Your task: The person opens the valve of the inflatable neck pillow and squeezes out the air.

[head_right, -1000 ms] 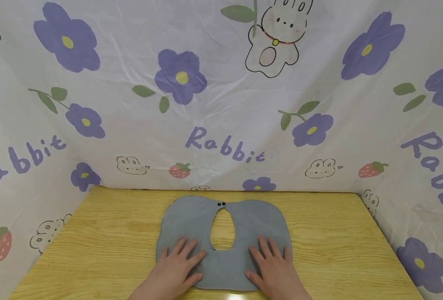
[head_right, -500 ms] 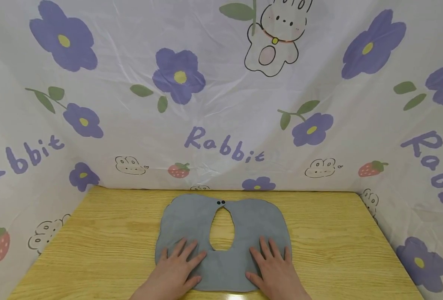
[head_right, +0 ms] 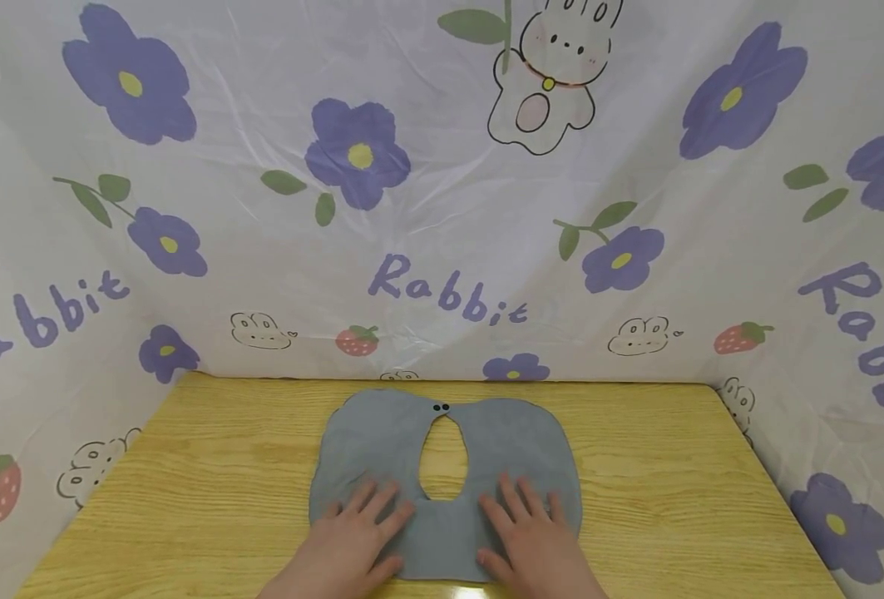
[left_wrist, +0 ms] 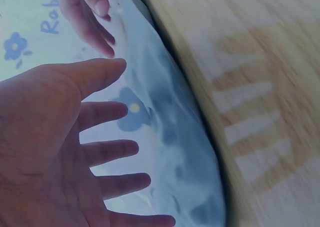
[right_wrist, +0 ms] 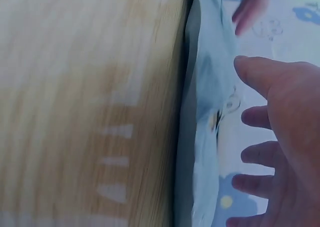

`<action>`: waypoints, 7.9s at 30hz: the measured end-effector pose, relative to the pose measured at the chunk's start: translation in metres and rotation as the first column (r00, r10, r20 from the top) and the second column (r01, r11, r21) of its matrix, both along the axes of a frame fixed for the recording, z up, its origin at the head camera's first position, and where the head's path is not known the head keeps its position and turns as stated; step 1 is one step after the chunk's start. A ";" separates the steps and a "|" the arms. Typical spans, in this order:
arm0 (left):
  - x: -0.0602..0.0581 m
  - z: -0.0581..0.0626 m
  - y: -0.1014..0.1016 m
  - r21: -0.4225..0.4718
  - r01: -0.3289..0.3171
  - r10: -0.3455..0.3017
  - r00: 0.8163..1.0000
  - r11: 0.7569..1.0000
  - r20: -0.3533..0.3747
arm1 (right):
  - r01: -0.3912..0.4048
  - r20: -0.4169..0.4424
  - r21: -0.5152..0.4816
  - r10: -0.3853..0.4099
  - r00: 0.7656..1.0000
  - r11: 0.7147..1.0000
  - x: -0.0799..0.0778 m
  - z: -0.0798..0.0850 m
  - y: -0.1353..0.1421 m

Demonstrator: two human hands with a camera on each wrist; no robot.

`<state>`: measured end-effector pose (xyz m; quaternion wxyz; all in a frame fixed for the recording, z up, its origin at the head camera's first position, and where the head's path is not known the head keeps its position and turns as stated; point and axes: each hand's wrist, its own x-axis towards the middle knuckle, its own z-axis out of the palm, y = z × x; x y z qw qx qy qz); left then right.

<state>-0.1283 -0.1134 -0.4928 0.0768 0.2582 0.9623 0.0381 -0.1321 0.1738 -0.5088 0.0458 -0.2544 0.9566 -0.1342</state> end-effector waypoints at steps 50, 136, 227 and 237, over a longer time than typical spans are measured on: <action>-0.086 0.016 0.003 0.126 0.061 -0.017 0.947 0.990 -0.322 | -0.105 -0.082 -0.260 0.087 0.993 0.960 -0.068 0.006 -0.016; -0.107 -0.025 -0.012 0.172 -0.204 0.224 0.969 0.964 -0.108 | 0.095 -0.026 0.006 -0.095 0.995 0.995 -0.080 -0.039 0.002; -0.008 -0.012 -0.014 0.150 -0.172 0.186 0.979 0.974 -0.081 | 0.081 0.185 0.060 -0.090 0.979 0.995 -0.015 -0.009 0.005; -0.012 -0.015 -0.014 0.100 -0.145 0.149 0.988 0.984 -0.032 | 0.089 0.209 0.039 -0.095 0.973 0.995 -0.019 -0.012 0.009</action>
